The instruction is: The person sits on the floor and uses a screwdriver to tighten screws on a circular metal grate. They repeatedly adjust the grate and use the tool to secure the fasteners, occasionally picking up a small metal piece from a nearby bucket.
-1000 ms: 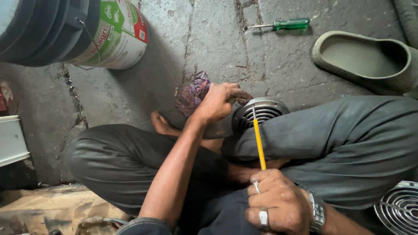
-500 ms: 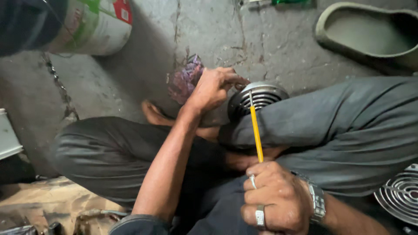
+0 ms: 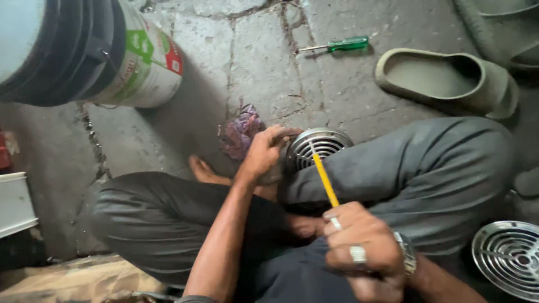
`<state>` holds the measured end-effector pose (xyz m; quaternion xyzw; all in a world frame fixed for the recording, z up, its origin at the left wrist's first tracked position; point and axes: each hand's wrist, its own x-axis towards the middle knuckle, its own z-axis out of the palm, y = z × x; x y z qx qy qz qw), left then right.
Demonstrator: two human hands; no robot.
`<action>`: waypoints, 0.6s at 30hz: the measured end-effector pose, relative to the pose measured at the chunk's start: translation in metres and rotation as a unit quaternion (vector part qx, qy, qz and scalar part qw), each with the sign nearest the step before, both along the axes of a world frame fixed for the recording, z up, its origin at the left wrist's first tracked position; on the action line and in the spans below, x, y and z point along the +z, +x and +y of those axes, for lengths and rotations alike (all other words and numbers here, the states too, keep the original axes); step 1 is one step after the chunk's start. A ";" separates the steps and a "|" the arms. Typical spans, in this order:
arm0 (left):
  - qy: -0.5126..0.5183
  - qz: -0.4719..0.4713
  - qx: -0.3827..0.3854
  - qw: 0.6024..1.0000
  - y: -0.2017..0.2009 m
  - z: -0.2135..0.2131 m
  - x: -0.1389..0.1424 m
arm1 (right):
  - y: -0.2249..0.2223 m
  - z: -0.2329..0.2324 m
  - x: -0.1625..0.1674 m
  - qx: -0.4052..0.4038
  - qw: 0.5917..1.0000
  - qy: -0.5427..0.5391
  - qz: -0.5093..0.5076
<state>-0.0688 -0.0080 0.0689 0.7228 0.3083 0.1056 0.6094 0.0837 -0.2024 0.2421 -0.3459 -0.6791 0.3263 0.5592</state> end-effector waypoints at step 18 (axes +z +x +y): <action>0.014 0.072 -0.049 0.996 0.006 0.021 0.006 | 0.046 -0.032 -0.009 -0.018 0.993 0.022 0.110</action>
